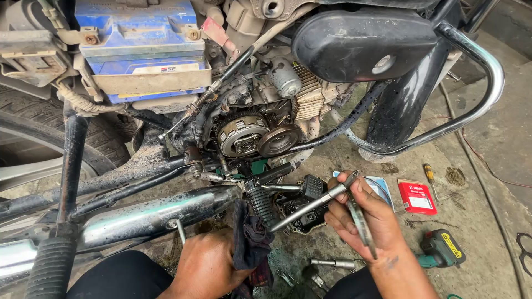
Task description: Repair and reassemble the internal clutch mechanism of a motorcycle engine.
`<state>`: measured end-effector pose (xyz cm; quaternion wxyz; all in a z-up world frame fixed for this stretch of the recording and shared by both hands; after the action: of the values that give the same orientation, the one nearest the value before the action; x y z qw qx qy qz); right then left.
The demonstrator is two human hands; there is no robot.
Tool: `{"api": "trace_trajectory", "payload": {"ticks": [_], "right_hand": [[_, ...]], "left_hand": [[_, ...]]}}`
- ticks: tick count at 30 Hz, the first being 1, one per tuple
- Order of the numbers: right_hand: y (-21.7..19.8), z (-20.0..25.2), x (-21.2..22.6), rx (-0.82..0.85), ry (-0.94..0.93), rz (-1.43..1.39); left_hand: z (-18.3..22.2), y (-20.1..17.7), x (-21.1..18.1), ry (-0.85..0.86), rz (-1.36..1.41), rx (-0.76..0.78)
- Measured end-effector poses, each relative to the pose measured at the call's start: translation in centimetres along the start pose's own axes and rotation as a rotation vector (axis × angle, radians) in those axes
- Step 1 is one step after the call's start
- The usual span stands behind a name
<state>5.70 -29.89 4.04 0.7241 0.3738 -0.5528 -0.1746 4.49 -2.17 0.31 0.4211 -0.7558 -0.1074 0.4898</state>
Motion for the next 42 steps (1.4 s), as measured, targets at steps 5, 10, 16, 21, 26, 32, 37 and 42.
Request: {"api": "trace_trajectory", "payload": {"ticks": [5,10,16,21,26,32,37,42], "right_hand": [[0.7,0.5,0.6,-0.068,-0.098,0.121],[0.3,1.1,1.5,-0.207,-0.177,0.238],[2.1,2.1,2.1,-0.104,-0.247,0.212],[-1.4,2.9,2.1,-0.287,-0.312,0.272],[2.0,3.1,2.4,-0.378,-0.379,0.498],[0.9,2.7,2.3,-0.475,-0.422,0.630],[0.3,2.3,2.5,-0.484,-0.398,0.602],[0.5,3.3,4.0,-0.552,-0.275,1.088]], "left_hand": [[0.1,0.3,-0.2,0.036,0.000,-0.008],[0.2,0.4,0.0,0.029,0.000,0.028],[0.3,0.6,-0.2,0.009,-0.032,0.073],[0.3,-0.2,-0.5,-0.021,-0.050,0.050],[0.3,0.1,-0.2,-0.065,-0.059,0.078],[0.3,0.3,0.1,-0.084,-0.085,0.083],[0.2,0.4,0.3,-0.057,-0.123,0.091],[0.1,-0.3,-0.1,-0.026,-0.181,0.098]]}}
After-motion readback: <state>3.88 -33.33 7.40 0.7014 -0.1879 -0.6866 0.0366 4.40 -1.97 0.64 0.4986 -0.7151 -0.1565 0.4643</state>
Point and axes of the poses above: each hand's wrist, its own z-axis away from the middle knuckle, its own y-axis out of the palm, x = y × z, the point moved 5 cm from there along -z, towards the middle knuckle, and after that the axes turned 9 degrees about y, right-handed, at the moved point
